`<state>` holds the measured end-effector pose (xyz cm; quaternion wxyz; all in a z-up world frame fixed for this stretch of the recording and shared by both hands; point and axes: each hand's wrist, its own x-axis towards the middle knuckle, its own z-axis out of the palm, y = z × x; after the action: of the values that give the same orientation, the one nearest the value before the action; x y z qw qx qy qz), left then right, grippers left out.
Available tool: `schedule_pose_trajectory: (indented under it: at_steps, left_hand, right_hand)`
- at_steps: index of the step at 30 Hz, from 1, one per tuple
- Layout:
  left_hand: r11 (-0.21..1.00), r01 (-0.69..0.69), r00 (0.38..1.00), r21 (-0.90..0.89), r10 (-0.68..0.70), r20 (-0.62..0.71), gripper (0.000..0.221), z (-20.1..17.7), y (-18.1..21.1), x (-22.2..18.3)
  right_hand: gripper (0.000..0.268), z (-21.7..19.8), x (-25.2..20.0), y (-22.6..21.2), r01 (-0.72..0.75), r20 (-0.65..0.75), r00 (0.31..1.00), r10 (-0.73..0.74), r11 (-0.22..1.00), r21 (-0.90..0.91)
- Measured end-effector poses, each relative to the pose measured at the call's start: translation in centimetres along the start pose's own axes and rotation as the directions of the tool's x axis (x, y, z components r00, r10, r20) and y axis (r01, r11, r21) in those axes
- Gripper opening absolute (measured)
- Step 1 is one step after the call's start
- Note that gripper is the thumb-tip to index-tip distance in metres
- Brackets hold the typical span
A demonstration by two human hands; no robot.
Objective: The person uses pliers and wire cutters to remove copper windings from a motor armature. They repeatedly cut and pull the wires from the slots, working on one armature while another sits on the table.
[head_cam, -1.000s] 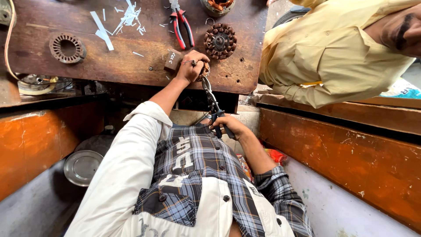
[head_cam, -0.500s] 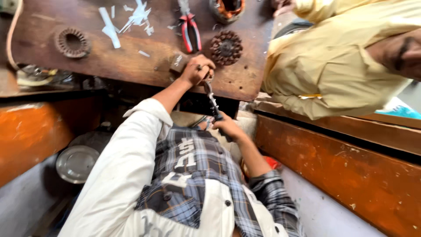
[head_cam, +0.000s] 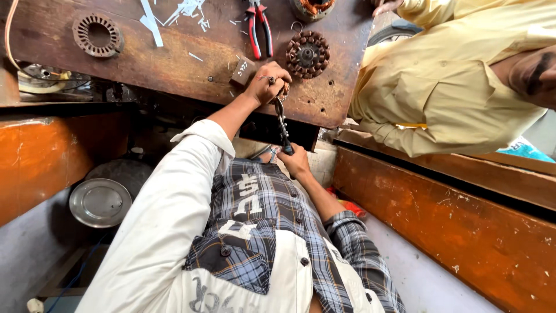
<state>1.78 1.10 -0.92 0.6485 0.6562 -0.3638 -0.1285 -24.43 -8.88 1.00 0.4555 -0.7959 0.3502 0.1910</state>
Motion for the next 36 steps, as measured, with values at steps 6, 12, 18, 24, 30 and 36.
schedule_pose_trajectory:
  at_steps: [6, 12, 18, 24, 30, 36]
  left_hand:
    - [1.000, 0.022, 1.000, -0.005, -0.022, -0.012, 0.026, 1.5, 0.1, 0.5]
    - [1.000, 0.017, 1.000, -0.002, -0.017, -0.018, 0.028, 1.0, -0.5, 0.7]
    - [0.999, 0.013, 0.999, 0.046, -0.011, -0.031, 0.027, 0.3, -1.0, 0.4]
    - [0.999, 0.028, 0.999, 0.032, -0.027, -0.023, 0.028, 0.6, -1.1, 0.3]
    - [1.000, 0.005, 1.000, 0.016, -0.005, 0.011, 0.027, 1.1, -0.2, 0.4]
    - [0.999, 0.006, 0.999, 0.043, -0.009, 0.053, 0.028, 0.4, -1.0, 0.9]
  right_hand:
    - [0.034, 1.1, -1.5, 0.1, -0.025, -0.269, 0.963, 0.004, 0.997, -0.077]
    - [0.041, -1.3, -1.6, 0.8, 0.021, 0.167, 0.984, -0.068, 0.963, 0.270]
    - [0.029, -2.2, -1.8, -0.5, -0.244, 0.384, 0.920, 0.081, 0.885, 0.396]
    - [0.031, -3.5, -1.9, -3.3, -0.400, 0.415, 0.877, 0.242, 0.846, 0.352]
    - [0.059, -4.6, -2.1, -5.8, -0.134, 0.023, 0.990, 0.138, 0.984, -0.116]
    - [0.039, -2.6, -1.2, -5.6, -0.145, -0.047, 0.989, 0.139, 0.975, -0.167]
